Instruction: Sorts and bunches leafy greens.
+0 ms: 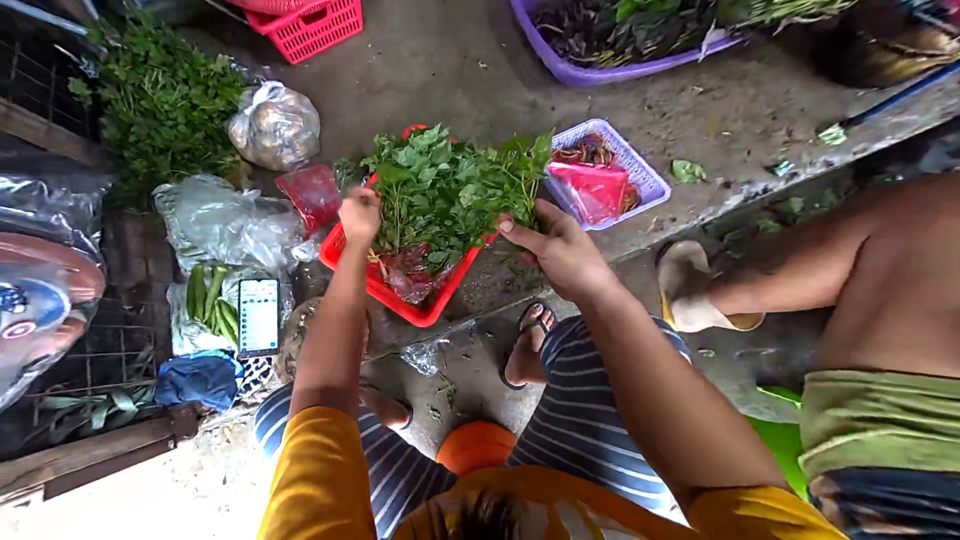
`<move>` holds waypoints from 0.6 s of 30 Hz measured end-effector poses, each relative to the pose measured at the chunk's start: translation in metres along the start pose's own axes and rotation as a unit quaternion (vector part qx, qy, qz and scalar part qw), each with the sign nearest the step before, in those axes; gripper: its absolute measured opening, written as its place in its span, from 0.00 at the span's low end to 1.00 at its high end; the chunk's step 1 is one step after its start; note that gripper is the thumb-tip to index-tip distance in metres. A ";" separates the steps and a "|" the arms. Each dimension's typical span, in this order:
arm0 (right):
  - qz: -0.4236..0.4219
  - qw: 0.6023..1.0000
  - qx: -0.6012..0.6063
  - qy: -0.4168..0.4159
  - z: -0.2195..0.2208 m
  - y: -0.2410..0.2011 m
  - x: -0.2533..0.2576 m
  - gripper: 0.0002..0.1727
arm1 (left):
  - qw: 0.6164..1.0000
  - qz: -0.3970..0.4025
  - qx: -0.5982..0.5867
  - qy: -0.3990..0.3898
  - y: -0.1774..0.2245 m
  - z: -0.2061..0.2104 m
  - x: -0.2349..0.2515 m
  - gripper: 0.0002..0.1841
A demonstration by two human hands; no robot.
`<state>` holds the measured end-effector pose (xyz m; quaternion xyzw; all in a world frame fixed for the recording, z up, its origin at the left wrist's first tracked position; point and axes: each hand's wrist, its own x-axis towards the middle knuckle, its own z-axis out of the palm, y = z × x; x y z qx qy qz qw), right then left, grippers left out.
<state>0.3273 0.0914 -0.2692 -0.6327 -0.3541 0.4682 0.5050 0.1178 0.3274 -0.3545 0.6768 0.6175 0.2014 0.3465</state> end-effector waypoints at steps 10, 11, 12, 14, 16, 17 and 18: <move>-0.079 0.994 0.078 0.020 0.018 0.004 -0.008 0.20 | 0.885 0.028 -0.458 -0.079 0.021 -0.094 -0.088 0.05; -0.090 0.991 0.097 0.020 0.024 0.006 -0.007 0.20 | 0.885 0.036 -0.454 -0.100 0.023 -0.094 -0.102 0.05; -0.095 0.989 0.115 0.018 0.031 0.006 -0.006 0.21 | 0.886 0.042 -0.447 -0.117 0.025 -0.091 -0.115 0.06; -0.099 0.986 0.135 0.014 0.047 0.006 -0.007 0.23 | 0.891 0.057 -0.428 -0.143 0.027 -0.080 -0.138 0.06; -0.101 0.983 0.152 -0.003 0.064 0.008 -0.008 0.24 | 0.899 0.070 -0.402 -0.156 0.031 -0.066 -0.155 0.05; -0.103 0.983 0.152 -0.018 0.072 0.010 -0.009 0.24 | 0.905 0.073 -0.389 -0.157 0.033 -0.059 -0.162 0.04; -0.104 0.983 0.147 -0.032 0.079 0.013 -0.010 0.24 | 0.909 0.075 -0.379 -0.159 0.034 -0.053 -0.166 0.04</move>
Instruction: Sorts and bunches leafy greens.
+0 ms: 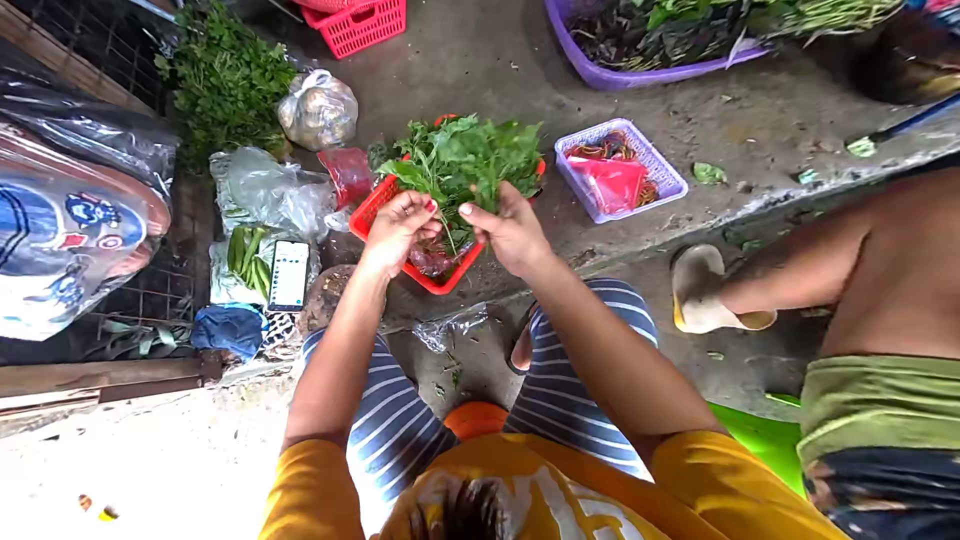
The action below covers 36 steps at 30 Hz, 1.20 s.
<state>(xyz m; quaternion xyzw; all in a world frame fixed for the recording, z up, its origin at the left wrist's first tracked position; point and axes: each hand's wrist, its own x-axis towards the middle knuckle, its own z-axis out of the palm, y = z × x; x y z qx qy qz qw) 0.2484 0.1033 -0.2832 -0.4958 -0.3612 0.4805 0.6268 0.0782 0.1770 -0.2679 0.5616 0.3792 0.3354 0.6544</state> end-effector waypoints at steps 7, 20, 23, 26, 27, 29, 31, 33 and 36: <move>0.059 0.991 -0.100 -0.072 0.016 0.020 -0.001 0.14 | 0.999 -0.007 0.036 0.008 -0.013 0.004 0.001 0.04; 0.062 0.995 -0.007 0.079 -0.047 -0.030 0.005 0.08 | 0.926 -0.160 0.340 0.046 -0.075 -0.039 0.154 0.18; 0.073 0.995 -0.023 0.068 -0.049 -0.030 0.008 0.06 | 0.884 -0.156 0.434 0.074 -0.090 -0.027 0.176 0.19; 0.061 0.995 -0.034 0.070 -0.056 -0.030 0.012 0.05 | 0.880 -0.119 0.450 0.095 -0.082 -0.024 0.175 0.15; 0.056 0.995 -0.036 0.072 -0.058 -0.032 0.013 0.05 | 0.892 -0.096 0.430 0.103 -0.076 -0.027 0.172 0.15; 0.049 0.995 -0.040 0.076 -0.061 -0.034 0.013 0.06 | 0.926 -0.046 0.353 0.129 -0.063 -0.037 0.167 0.15; 0.045 0.995 -0.042 0.079 -0.060 -0.035 0.011 0.06 | 0.960 -0.019 0.236 0.151 -0.045 -0.046 0.157 0.13; 0.040 0.995 -0.053 0.074 -0.058 -0.036 0.008 0.06 | 0.982 -0.011 0.091 0.166 -0.029 -0.053 0.147 0.08; 0.030 0.996 -0.054 0.071 -0.052 -0.034 0.008 0.06 | 0.984 -0.050 -0.061 0.161 -0.017 -0.058 0.131 0.05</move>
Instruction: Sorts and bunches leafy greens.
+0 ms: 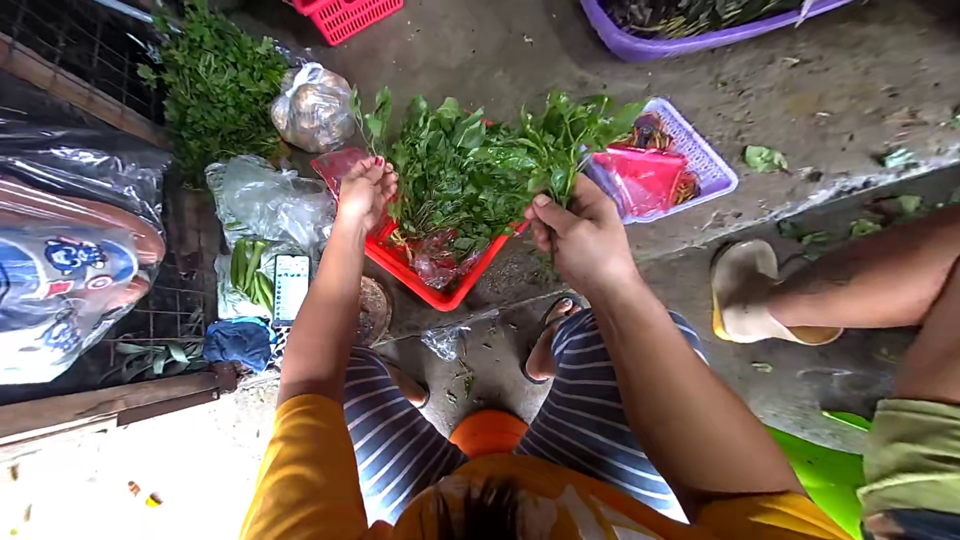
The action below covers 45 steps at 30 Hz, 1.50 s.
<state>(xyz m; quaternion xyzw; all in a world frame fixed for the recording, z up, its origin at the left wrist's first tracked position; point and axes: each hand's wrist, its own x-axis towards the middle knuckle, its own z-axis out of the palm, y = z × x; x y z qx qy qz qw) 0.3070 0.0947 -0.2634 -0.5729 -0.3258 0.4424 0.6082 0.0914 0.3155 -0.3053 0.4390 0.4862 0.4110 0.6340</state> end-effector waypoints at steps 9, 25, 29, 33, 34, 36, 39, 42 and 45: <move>0.195 0.972 0.117 -0.050 0.057 0.035 0.012 0.14 | 0.997 -0.026 -0.050 -0.045 -0.021 0.017 -0.083 0.05; 0.117 0.991 0.069 -0.001 0.067 0.058 0.016 0.02 | 0.992 0.008 -0.123 -0.021 -0.023 0.013 -0.112 0.04; 0.076 0.992 0.098 0.021 0.065 0.052 0.021 0.02 | 0.991 0.008 -0.135 -0.007 -0.015 0.000 -0.111 0.04; 0.056 0.992 0.101 0.043 0.053 0.042 0.023 0.02 | 0.988 0.013 -0.144 0.050 -0.006 -0.023 -0.103 0.04; 0.054 0.992 0.101 0.049 0.048 0.041 0.025 0.02 | 0.987 0.016 -0.144 0.064 -0.004 -0.030 -0.101 0.04; 0.044 0.992 0.102 0.054 0.039 0.039 0.027 0.03 | 0.987 0.033 -0.134 0.086 0.000 -0.044 -0.098 0.03; 0.029 0.991 0.114 0.070 0.021 0.035 0.031 0.04 | 0.983 0.060 -0.121 0.124 0.007 -0.066 -0.095 0.03; 0.008 0.987 0.128 0.098 0.006 0.028 0.031 0.03 | 0.975 0.093 -0.106 0.170 0.011 -0.086 -0.093 0.05; -0.034 0.993 0.066 0.096 0.010 0.032 0.030 0.03 | 0.969 0.119 -0.110 0.185 0.013 -0.094 -0.093 0.06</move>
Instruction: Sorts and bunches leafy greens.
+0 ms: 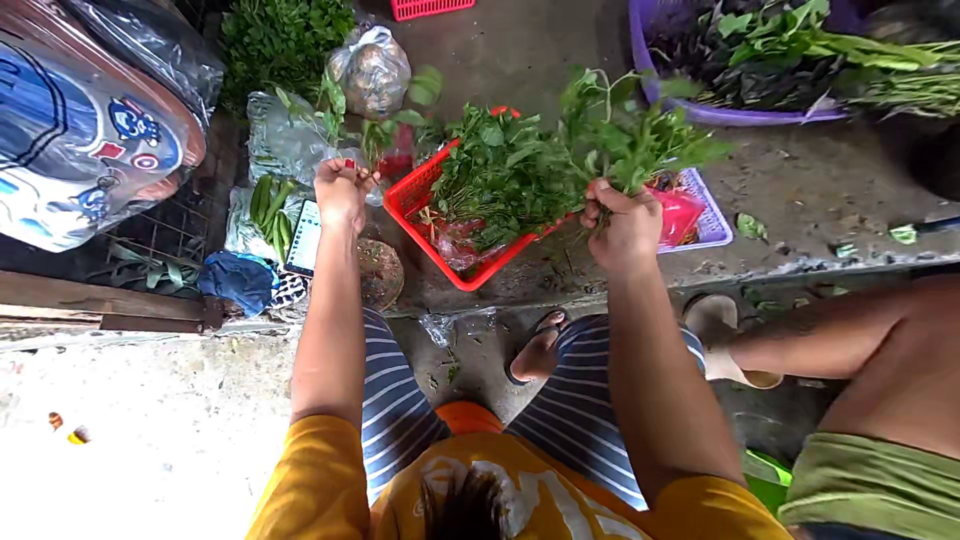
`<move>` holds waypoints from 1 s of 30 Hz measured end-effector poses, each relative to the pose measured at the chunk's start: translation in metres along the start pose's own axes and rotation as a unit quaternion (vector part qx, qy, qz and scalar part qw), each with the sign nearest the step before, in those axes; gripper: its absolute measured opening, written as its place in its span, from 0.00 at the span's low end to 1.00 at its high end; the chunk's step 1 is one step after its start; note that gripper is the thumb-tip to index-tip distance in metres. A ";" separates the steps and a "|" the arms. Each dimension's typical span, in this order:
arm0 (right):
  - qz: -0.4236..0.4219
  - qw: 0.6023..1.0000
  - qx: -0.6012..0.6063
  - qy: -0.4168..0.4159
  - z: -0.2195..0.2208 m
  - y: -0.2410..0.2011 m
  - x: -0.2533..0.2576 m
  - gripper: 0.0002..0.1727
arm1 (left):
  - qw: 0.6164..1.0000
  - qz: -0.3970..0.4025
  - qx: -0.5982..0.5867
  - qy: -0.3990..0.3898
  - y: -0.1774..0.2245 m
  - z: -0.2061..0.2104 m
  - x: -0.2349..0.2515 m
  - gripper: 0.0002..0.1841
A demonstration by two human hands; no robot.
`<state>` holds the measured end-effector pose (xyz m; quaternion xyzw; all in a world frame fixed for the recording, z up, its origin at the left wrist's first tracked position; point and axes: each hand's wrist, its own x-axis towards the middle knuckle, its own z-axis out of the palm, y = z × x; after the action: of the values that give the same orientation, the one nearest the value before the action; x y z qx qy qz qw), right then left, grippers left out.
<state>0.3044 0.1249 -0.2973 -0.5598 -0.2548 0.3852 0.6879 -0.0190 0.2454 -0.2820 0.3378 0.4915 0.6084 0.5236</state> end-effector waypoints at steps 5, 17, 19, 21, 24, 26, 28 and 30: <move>-0.051 0.913 -0.393 -0.096 0.023 0.037 -0.003 0.22 | 0.999 0.014 -0.010 -0.046 -0.012 0.010 -0.008 0.06; -0.152 0.988 -0.034 -0.009 0.041 0.021 -0.018 0.13 | 0.974 0.008 -0.036 -0.222 -0.035 0.043 -0.047 0.09; -0.136 0.989 0.041 -0.046 0.053 0.016 -0.030 0.10 | 0.963 0.011 -0.063 -0.263 -0.036 0.051 -0.058 0.11; -0.052 0.994 0.015 -0.099 0.064 0.025 -0.041 0.12 | 0.959 -0.015 -0.047 -0.279 -0.047 0.061 -0.069 0.11; 0.108 0.979 -0.049 -0.166 0.073 0.040 -0.043 0.11 | 0.955 -0.061 0.038 -0.287 -0.070 0.071 -0.077 0.11; 0.137 0.968 -0.066 -0.200 0.071 0.045 -0.040 0.11 | 0.951 -0.062 0.101 -0.284 -0.070 0.075 -0.078 0.09; 0.149 0.962 -0.068 -0.216 0.065 0.045 -0.037 0.09 | 0.941 -0.055 0.163 -0.291 -0.064 0.074 -0.075 0.08; 0.157 0.962 -0.067 -0.212 0.060 0.043 -0.037 0.10 | 0.927 -0.032 0.211 -0.309 -0.056 0.069 -0.072 0.09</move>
<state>0.2260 0.1321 -0.3213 -0.5427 -0.3289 0.5807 0.5100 0.0785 0.1908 -0.3077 0.5959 0.4326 0.3391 0.5854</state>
